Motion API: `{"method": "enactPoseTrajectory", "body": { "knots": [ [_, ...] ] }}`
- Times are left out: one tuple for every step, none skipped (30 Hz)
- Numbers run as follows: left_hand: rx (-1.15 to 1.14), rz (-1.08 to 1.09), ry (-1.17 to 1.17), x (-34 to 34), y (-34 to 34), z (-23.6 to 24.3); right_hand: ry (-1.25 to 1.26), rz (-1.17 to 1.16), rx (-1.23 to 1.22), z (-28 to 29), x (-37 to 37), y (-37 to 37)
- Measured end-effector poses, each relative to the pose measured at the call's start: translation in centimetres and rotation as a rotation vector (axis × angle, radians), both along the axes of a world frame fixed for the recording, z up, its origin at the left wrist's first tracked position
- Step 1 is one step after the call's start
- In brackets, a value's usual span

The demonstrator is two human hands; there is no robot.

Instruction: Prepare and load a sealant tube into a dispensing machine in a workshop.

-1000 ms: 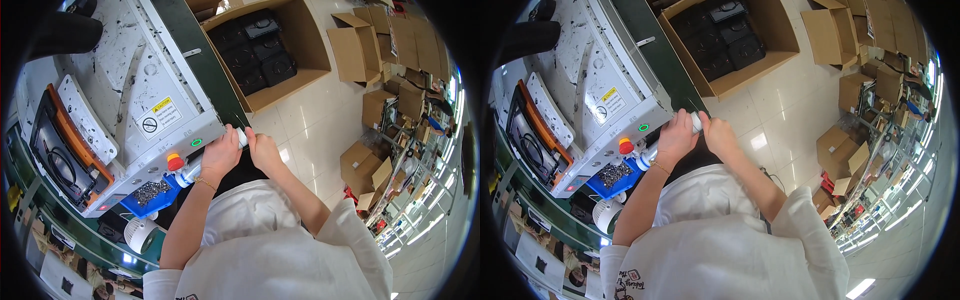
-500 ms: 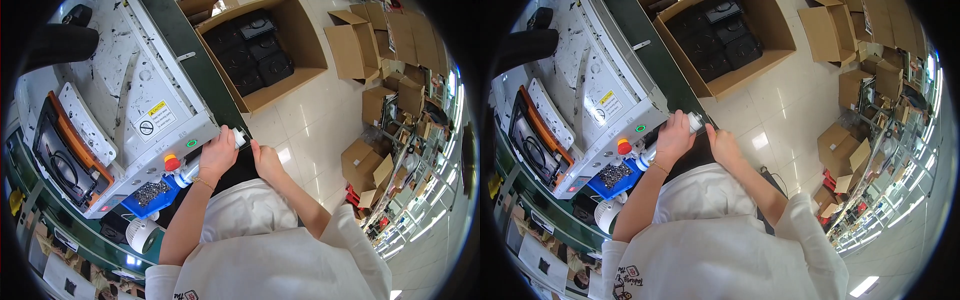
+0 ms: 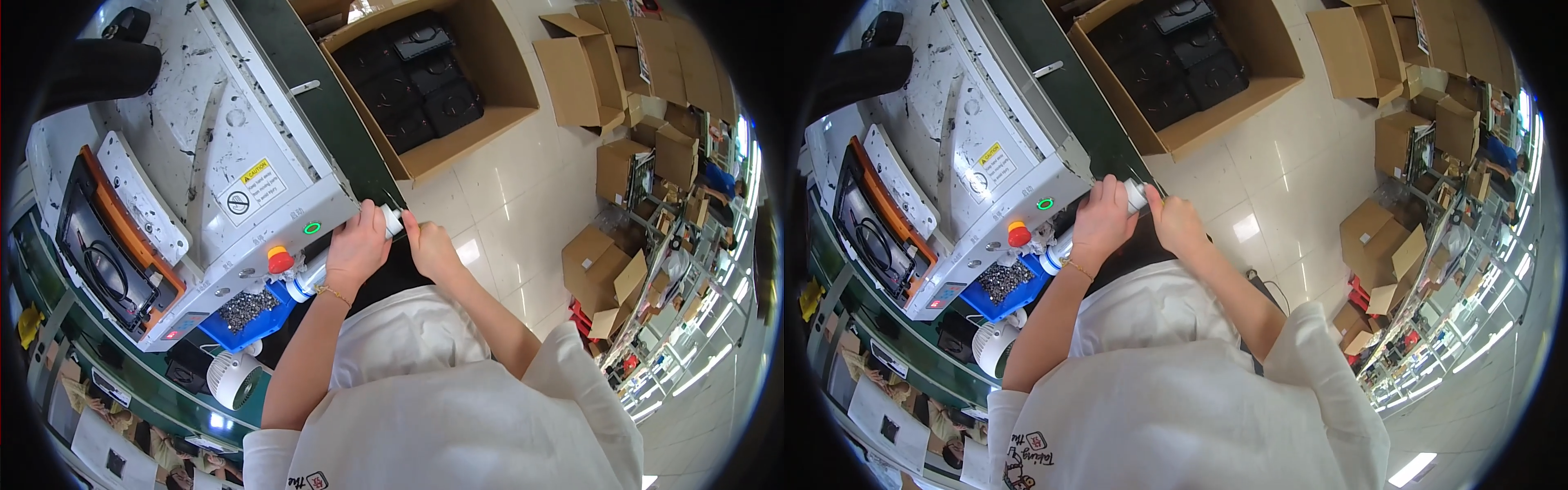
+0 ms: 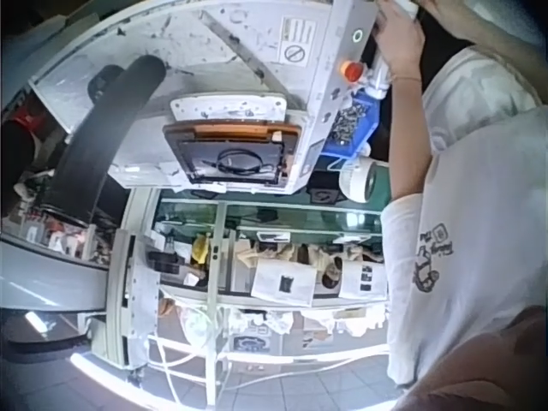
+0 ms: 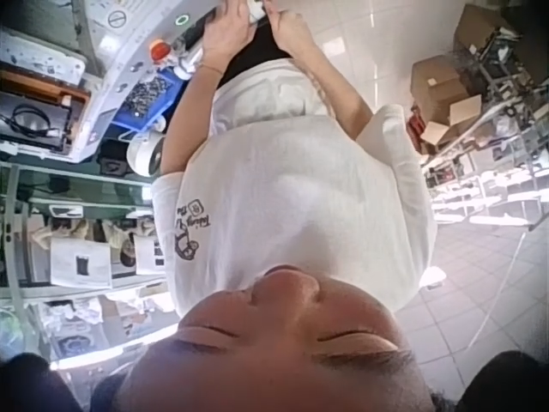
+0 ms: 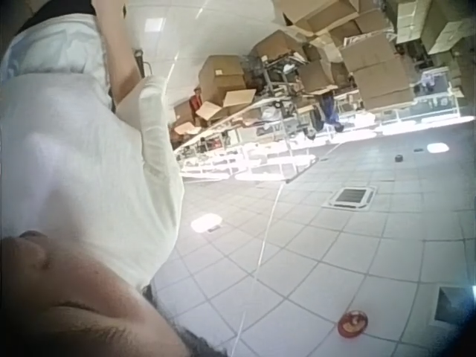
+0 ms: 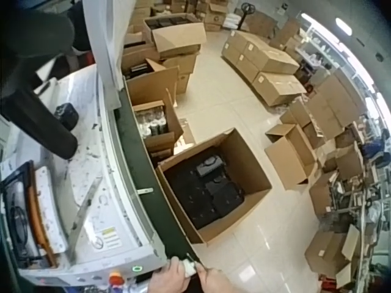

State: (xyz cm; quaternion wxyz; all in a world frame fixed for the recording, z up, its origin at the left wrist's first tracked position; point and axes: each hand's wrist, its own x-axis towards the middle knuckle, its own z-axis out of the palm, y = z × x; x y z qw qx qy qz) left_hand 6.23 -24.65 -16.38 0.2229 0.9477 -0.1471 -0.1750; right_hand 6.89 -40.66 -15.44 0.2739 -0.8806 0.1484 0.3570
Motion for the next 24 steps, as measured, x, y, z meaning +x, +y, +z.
{"method": "enactPoseTrajectory", "body": {
  "knots": [
    [0.002,-0.010,0.008,0.1,-0.1,0.0,0.026,-0.010,0.000,0.4,-0.2,-0.2],
    [0.004,-0.012,0.006,0.2,-0.1,0.0,0.050,-0.024,-0.003,0.7,-0.1,-0.3],
    [-0.001,-0.001,0.021,0.2,-0.2,0.1,0.057,-0.021,-0.010,0.4,-0.2,-0.4],
    [-0.005,0.009,0.037,0.2,-0.2,0.2,0.055,-0.024,-0.008,-0.2,-0.3,-0.4],
    [0.006,0.012,0.071,0.2,-0.3,0.3,0.045,-0.025,0.011,-0.6,-0.2,-0.3],
    [0.010,0.010,0.071,0.3,-0.3,0.2,0.036,-0.028,0.029,-0.8,-0.2,-0.2],
    [-0.001,0.003,0.047,0.6,-0.3,0.1,0.035,-0.032,0.032,-0.8,-0.4,-0.5],
    [-0.009,-0.006,0.023,0.7,-0.1,0.0,0.040,-0.030,0.037,0.0,-0.4,-0.6],
    [-0.002,-0.012,0.023,0.7,0.0,0.0,0.044,-0.029,0.041,0.4,-0.4,-0.5],
    [0.001,0.001,0.047,0.6,0.1,0.1,0.043,-0.036,0.048,0.1,-0.5,-0.4],
    [-0.001,0.011,0.071,0.6,0.0,0.2,0.048,-0.039,0.038,-0.1,-0.5,-0.5],
    [0.000,0.001,0.070,0.6,-0.1,0.2,0.052,-0.044,0.028,-0.1,-0.6,-0.6],
    [0.000,-0.001,0.086,0.6,-0.2,0.2,0.051,-0.055,0.029,-0.2,-0.7,-0.6],
    [0.003,-0.002,0.105,0.5,-0.2,0.2,0.046,-0.070,0.033,-0.1,-1.0,-0.4],
    [0.007,-0.012,0.107,0.4,-0.2,0.2,0.042,-0.087,0.037,0.1,-1.2,-0.3],
    [0.002,0.003,0.078,0.4,-0.2,0.2,0.045,-0.098,0.041,0.5,-1.5,-0.4],
    [-0.003,0.019,0.043,0.7,-0.1,0.2,0.045,-0.089,0.047,0.9,-1.4,-0.6],
    [-0.022,0.009,0.028,0.6,0.0,0.2,0.046,-0.081,0.054,1.1,-1.3,-0.6],
    [-0.018,0.000,0.025,0.7,0.0,0.1,0.043,-0.089,0.059,0.8,-1.3,-0.6],
    [-0.023,0.008,0.029,0.9,-0.2,0.1,0.060,-0.100,0.040,0.5,-1.1,-0.6],
    [-0.028,0.016,0.032,1.0,-0.4,0.1,0.077,-0.109,0.021,0.2,-0.9,-0.5],
    [-0.026,0.006,0.030,1.2,-0.4,0.2,0.075,-0.119,0.023,0.0,-0.7,-0.3],
    [-0.022,0.002,0.016,1.3,-0.3,0.2,0.064,-0.095,0.004,0.1,0.0,0.3],
    [-0.022,-0.005,0.006,1.0,-0.3,0.4,0.059,-0.074,-0.021,0.5,0.4,0.7]
  ]
}}
